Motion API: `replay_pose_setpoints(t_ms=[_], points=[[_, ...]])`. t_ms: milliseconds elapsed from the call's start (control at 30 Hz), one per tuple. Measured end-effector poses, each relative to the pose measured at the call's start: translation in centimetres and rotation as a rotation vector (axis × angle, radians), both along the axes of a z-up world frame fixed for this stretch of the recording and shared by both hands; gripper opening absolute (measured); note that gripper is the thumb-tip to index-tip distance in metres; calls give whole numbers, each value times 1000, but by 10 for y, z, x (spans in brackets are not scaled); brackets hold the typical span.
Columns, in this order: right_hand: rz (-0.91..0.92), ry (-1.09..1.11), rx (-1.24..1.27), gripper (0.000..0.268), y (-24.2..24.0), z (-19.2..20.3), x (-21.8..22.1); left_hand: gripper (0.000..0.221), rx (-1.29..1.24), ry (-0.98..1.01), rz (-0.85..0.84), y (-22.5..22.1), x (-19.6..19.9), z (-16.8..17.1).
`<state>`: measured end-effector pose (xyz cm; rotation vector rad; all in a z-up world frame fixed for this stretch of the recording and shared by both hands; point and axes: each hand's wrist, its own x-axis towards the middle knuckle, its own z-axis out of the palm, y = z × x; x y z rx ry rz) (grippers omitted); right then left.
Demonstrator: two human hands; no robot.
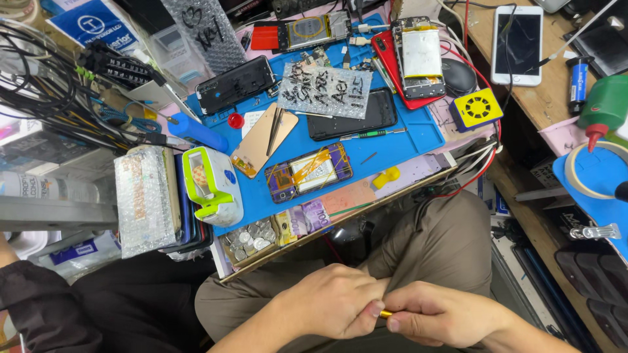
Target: The person cleans the internal components of a disassembled mobile phone using a small brush, applies adhesive from a tube to the frame, and uses a screwdriver to manipulate small internal parts.
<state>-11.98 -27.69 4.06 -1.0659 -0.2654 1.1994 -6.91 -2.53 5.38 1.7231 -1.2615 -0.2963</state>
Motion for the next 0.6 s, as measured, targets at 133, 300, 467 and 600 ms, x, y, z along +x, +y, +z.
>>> replay_pose_setpoints(t_ms=[133, 300, 467, 600], points=[[-100, -20, -59, 26, 1, 9, 1, 15, -51, 213, 194, 0, 3, -3], [-254, -17, -138, 54, -8, 23, 16, 36, -176, 744, 210, 16, 11, 9], [-323, -560, -94, 37, -4, 18, 35, 27, -781, 1323, 265, -4, 7, -4], [-349, -1203, -517, 41, 5, 24, 40, 21, -778, 1469, 420, -25, 3, -28]])
